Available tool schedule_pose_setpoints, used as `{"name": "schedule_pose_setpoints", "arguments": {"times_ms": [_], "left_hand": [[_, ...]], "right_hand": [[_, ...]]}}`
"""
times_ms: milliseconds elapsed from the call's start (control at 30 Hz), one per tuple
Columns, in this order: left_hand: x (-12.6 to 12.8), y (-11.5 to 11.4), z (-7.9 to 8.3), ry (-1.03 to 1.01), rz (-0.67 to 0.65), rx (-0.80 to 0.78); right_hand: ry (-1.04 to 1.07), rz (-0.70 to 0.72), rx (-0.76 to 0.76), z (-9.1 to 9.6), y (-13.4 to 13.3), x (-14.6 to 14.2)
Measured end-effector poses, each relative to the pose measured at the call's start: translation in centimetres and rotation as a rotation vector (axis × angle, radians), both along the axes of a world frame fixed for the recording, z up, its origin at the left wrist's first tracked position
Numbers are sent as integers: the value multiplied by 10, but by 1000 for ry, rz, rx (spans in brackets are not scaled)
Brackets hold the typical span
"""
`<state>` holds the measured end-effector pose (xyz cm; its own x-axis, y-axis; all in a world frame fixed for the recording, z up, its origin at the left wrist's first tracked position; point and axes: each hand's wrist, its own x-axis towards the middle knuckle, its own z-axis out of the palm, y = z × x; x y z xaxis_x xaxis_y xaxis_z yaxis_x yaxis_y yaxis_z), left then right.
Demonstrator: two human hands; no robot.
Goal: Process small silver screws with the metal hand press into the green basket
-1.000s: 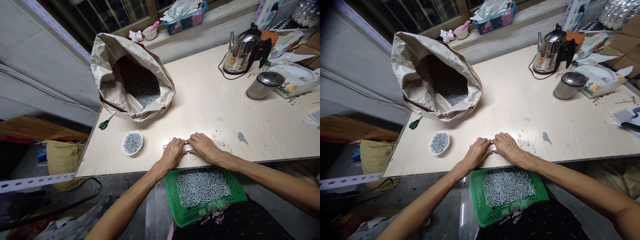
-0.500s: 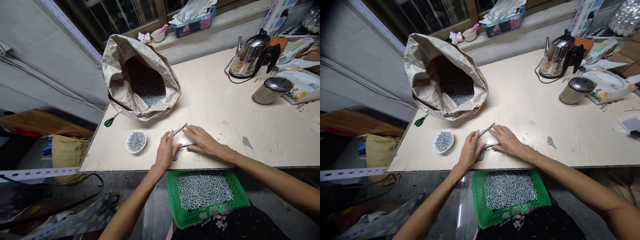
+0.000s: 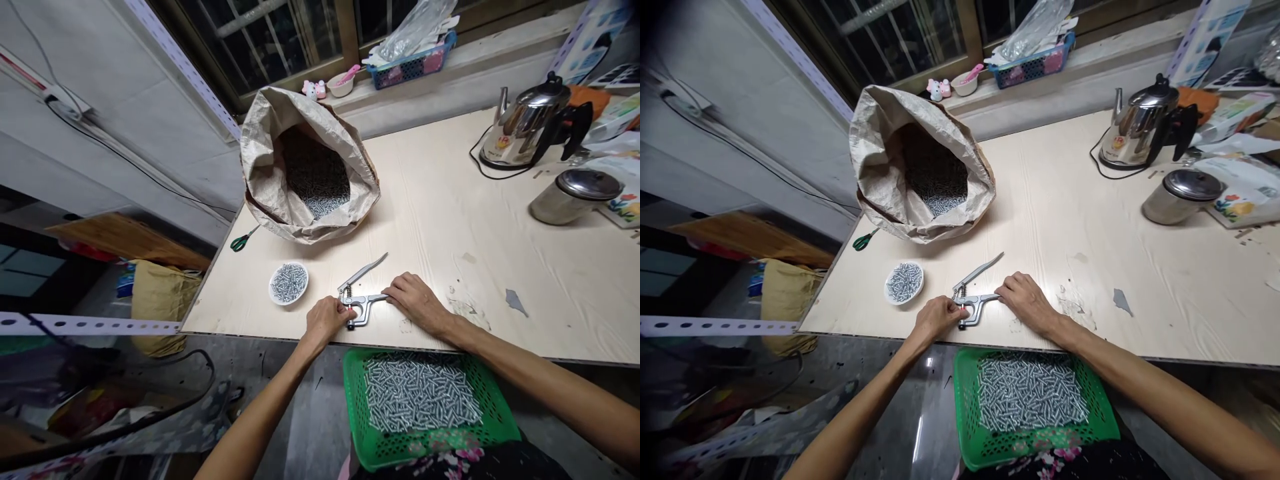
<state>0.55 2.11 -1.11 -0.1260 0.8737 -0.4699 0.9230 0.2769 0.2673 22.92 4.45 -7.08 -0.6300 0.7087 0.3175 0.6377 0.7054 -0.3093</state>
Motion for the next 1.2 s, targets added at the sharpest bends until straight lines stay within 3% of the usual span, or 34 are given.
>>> {"name": "schedule_pose_setpoints", "arguments": {"times_ms": [133, 233, 333, 400, 500, 567, 633, 700, 800, 1033, 1200], "left_hand": [[-9, 1, 8, 82, -216, 86], [-7, -21, 24, 126, -309, 228], [6, -49, 44, -77, -399, 304], [9, -56, 54, -176, -440, 357], [-16, -35, 59, -6, -284, 482], [-48, -7, 58, 210, -98, 565], [-83, 20, 54, 365, 1, 576], [-111, 38, 48, 433, -23, 530], [-132, 47, 39, 409, -155, 471], [-140, 49, 38, 332, -348, 403], [-136, 55, 43, 351, -315, 320]], "right_hand": [[10, -7, 33, -1, 1, 0], [31, -4, 41, -1, 1, -1], [37, 13, 44, -2, 2, -1], [37, 22, 44, -3, 2, -1], [42, 21, 56, -6, 2, -1], [47, 15, 63, -7, 2, -2], [59, 15, 76, -8, 2, -2], [69, 15, 89, -9, 2, -2], [71, 9, 98, -8, 2, -3], [49, 20, 89, -5, 2, -2], [36, 19, 84, -7, 2, -3]]}}
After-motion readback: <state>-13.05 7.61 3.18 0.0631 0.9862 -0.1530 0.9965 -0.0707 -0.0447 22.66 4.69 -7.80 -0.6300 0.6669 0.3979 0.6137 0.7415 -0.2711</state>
